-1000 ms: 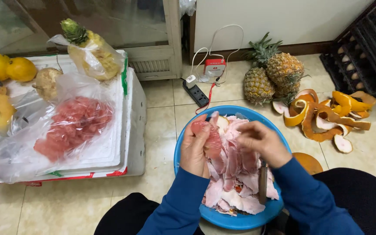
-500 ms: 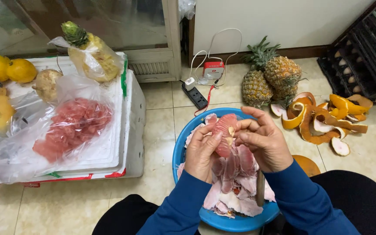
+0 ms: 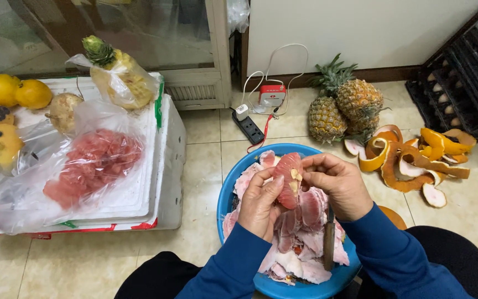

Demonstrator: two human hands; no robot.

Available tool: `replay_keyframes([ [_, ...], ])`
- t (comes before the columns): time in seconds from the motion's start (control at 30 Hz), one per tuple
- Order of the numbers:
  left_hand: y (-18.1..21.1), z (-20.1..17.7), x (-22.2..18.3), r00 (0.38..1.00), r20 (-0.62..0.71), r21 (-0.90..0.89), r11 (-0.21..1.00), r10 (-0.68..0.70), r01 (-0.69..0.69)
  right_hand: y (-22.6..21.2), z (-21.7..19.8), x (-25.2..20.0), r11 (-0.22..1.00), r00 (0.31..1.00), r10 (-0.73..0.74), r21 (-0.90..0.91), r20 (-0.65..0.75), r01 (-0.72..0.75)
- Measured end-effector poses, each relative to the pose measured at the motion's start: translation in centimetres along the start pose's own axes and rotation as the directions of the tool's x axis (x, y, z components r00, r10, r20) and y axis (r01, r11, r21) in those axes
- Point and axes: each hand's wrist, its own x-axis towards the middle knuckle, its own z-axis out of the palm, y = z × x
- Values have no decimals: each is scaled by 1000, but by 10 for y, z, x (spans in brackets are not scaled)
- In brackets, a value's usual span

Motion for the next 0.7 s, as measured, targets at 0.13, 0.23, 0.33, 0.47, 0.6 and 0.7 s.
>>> replay_keyframes([
  [0.13, 3, 18, -9, 999, 0, 74, 996, 45, -45, -16, -4, 2, 996, 999, -11, -92, 34, 14],
  [0.23, -9, 10, -3, 986, 156, -24, 998, 62, -59, -24, -28, 7, 986, 982, 98, -148, 164, -73],
  [0.33, -14, 11, -1, 979, 203, -11, 1000, 9, -7, -24, -45, 11, 983, 970, 176, -88, 169, -163],
  [0.47, -12, 26, -8, 970, 243, 58, 998, -7, -8, -25, -48, 6, 974, 967, 226, -28, 120, -224],
  [0.6, -10, 47, -14, 980, 197, 177, 984, -7, -28, -20, -49, 0, 986, 977, 165, -58, 132, -159],
  [0.7, -18, 50, -12, 971, 228, 326, 933, 77, -151, -25, -42, -6, 985, 975, 167, -67, 149, -158],
])
